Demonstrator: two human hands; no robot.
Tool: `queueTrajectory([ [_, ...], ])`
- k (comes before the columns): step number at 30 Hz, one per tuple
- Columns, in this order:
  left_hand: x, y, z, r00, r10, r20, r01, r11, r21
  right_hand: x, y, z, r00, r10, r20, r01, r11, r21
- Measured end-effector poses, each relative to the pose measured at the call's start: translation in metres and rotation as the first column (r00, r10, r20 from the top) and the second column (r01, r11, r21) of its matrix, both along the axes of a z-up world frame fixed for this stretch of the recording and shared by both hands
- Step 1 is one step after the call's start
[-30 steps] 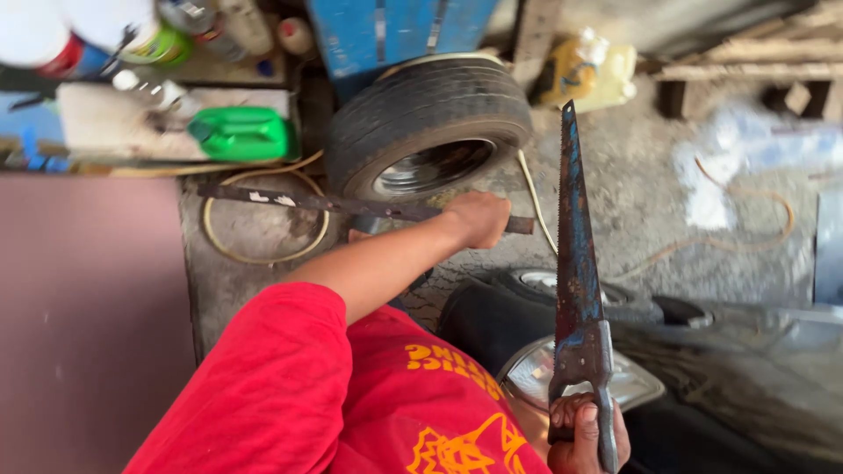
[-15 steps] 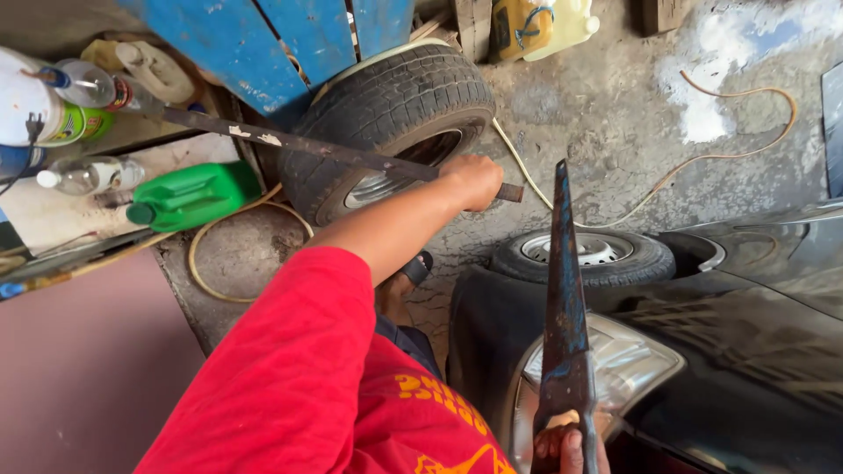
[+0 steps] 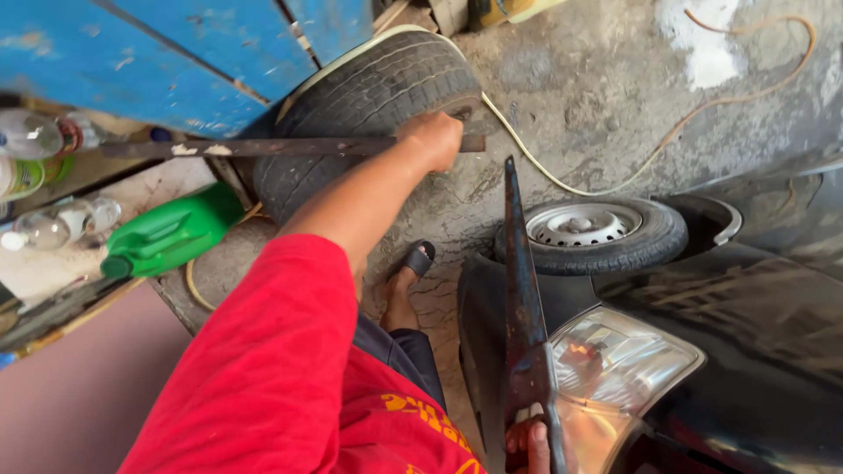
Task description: Using a hand saw to cut through a piece of wood held against a tire.
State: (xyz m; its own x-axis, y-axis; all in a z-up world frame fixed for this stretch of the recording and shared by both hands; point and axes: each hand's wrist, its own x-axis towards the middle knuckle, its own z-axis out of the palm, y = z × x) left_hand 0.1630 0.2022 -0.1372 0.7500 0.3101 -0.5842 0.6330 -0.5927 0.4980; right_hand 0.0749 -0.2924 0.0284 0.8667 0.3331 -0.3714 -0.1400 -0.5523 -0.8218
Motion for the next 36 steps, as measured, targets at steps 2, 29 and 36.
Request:
queueTrajectory([
  [2,0.002,0.003,-0.009,0.998,-0.061,-0.017,0.061,0.998,0.023,-0.006,0.018,-0.001,0.998,-0.059,-0.016,0.059,0.998,0.015],
  [29,-0.032,0.035,-0.036,0.974,-0.221,0.039,0.207,0.952,0.225,0.02,0.172,-0.024,0.982,0.186,-0.025,-0.183,0.978,0.099],
  [36,-0.03,0.036,-0.046,0.976,-0.211,0.054,0.193,0.952,0.238,0.047,0.205,-0.042,0.978,0.205,-0.038,-0.204,0.978,0.031],
])
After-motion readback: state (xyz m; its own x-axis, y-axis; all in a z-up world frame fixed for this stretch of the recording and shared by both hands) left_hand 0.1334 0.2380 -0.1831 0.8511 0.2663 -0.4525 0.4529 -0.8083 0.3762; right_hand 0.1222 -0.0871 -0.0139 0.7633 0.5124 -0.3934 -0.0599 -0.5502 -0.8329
